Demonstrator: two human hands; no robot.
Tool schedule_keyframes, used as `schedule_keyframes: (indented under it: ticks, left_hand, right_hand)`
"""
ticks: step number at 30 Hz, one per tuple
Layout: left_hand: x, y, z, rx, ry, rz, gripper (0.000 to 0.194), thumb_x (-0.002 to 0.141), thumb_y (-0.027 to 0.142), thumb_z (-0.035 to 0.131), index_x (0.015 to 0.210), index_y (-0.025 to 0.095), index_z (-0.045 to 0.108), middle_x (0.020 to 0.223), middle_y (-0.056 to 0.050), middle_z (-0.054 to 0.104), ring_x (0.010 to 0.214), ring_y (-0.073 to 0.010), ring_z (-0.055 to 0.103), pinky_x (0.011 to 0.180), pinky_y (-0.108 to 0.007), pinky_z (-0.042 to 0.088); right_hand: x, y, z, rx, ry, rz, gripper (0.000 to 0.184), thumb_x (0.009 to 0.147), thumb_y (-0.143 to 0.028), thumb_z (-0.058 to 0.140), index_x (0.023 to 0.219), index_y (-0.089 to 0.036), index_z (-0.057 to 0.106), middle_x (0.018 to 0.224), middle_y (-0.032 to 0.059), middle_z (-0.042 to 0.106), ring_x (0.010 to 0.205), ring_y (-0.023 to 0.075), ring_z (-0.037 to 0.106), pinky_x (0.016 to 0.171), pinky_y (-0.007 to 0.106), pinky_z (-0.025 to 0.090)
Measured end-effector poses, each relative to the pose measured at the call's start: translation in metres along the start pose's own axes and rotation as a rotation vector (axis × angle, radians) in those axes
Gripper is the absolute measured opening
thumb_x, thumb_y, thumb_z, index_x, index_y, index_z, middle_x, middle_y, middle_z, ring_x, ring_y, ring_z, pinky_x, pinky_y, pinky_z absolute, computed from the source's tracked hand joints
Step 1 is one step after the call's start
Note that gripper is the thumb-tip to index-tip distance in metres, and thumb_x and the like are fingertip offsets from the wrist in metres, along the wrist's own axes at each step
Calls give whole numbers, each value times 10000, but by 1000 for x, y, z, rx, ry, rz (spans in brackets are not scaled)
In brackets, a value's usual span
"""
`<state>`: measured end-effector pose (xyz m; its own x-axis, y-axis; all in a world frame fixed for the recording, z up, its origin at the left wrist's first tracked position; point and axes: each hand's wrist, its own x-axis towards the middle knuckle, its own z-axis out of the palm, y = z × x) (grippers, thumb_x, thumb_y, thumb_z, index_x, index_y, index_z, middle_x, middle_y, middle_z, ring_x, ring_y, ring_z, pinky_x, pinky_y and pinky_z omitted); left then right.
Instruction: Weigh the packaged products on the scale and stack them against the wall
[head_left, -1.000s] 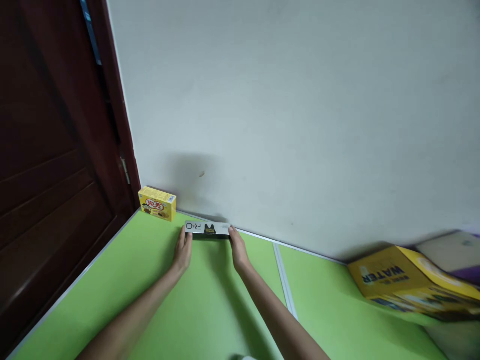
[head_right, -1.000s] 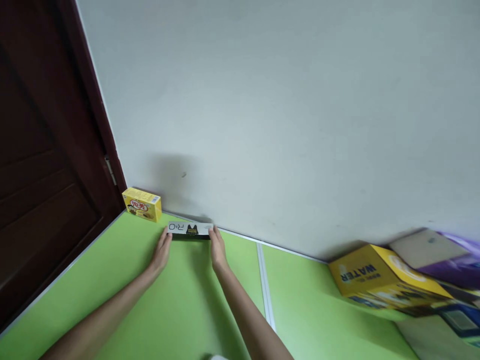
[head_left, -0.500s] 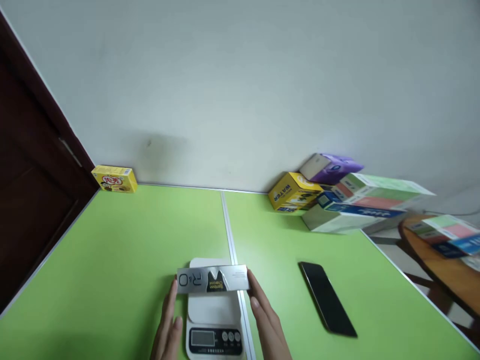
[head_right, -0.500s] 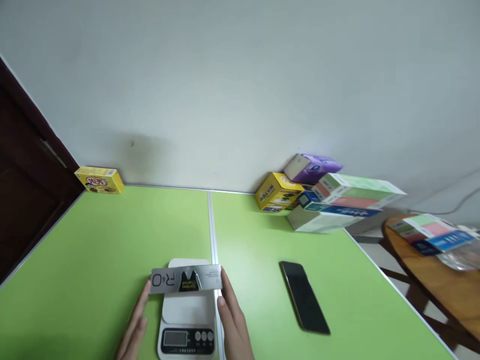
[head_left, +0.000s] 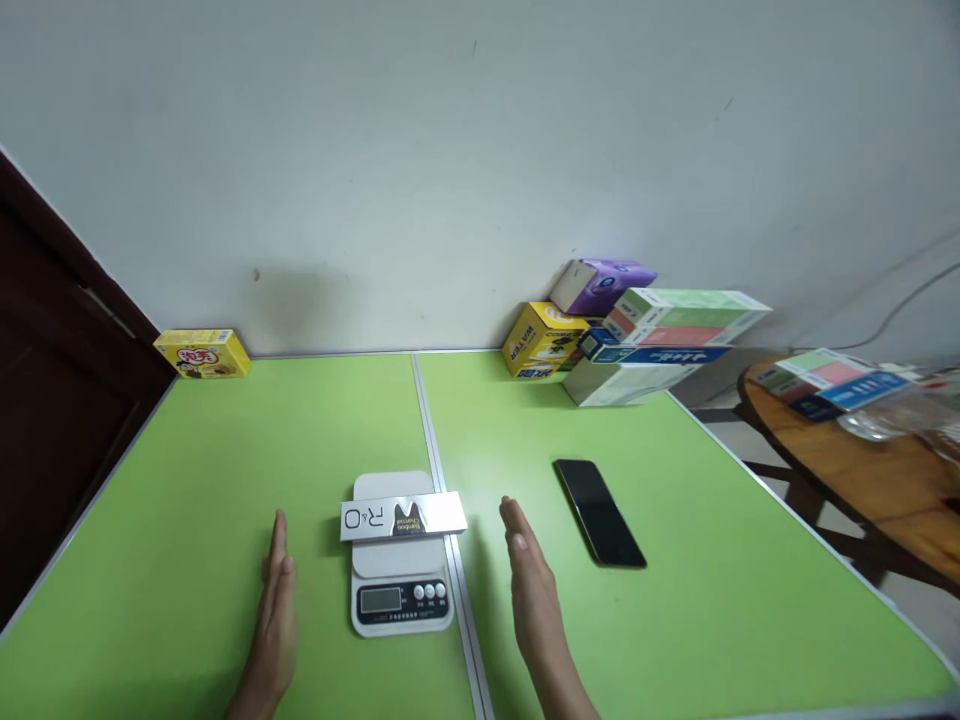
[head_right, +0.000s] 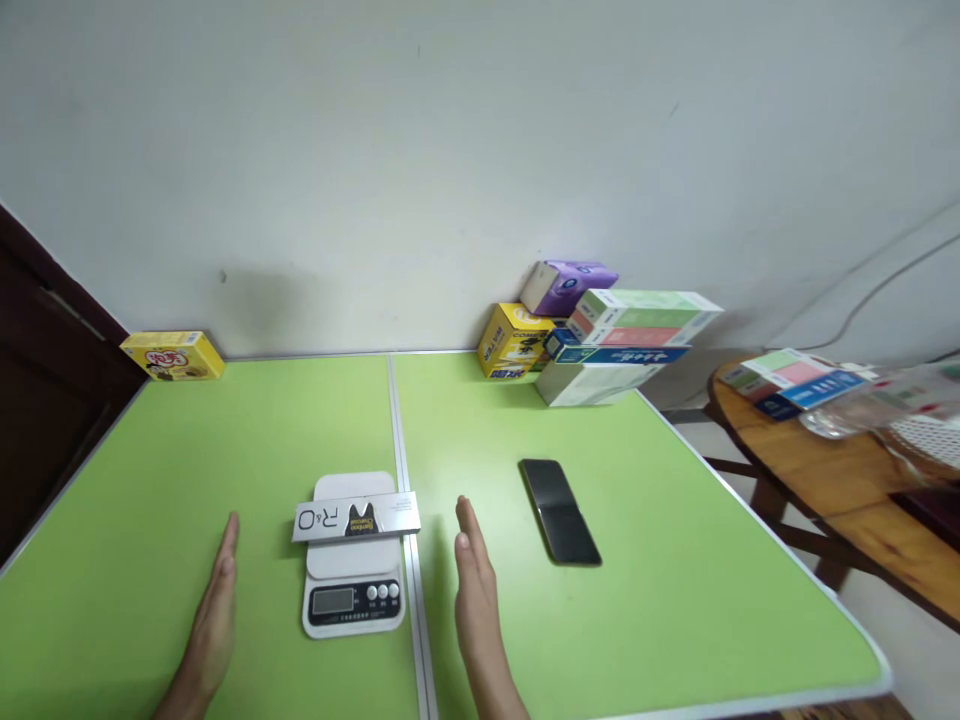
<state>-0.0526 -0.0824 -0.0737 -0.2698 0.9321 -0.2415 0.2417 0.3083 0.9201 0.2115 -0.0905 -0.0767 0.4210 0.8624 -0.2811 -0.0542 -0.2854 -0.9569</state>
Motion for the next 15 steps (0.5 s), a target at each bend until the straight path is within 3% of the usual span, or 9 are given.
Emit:
schedule_keyframes:
  ticks: [5, 9, 12, 15]
  left_hand:
    - [-11, 1, 18, -14, -143, -10, 754, 840, 657, 185, 1448, 213, 237, 1532, 14, 194, 1409, -191, 145, 1160, -388, 101]
    - [-21, 12, 31, 5, -185, -62, 787, 803, 706, 179, 1452, 262, 214, 1521, 43, 212, 1394, -216, 198, 1132, -419, 216]
    - [-25, 26, 36, 50, -232, -124, 727, 794, 713, 160, 1441, 382, 176, 1512, 122, 190, 1389, -238, 199, 1097, -486, 276]
    - [-24, 51, 54, 72, -344, -95, 709, 784, 723, 196, 1428, 426, 180, 1507, 162, 169, 1389, -262, 189, 1091, -519, 264]
  right_hand:
    - [-6, 9, 18, 39, -170, 53, 644, 804, -663, 413, 1360, -338, 396, 1477, -46, 338, 1383, 274, 252, 1142, 476, 219]
    - [-17, 8, 28, 82, -231, 102, 663, 805, -616, 479, 1386, -322, 351, 1494, -39, 295, 1396, 272, 213, 1135, 485, 221]
    - [-19, -5, 12, 125, -205, 85, 650, 818, -583, 491, 1396, -340, 318, 1506, -58, 254, 1405, 252, 188, 1139, 467, 211]
    - [-8, -28, -24, 148, -123, -33, 633, 817, -580, 497, 1386, -354, 333, 1506, -63, 255, 1405, 245, 189, 1143, 455, 192]
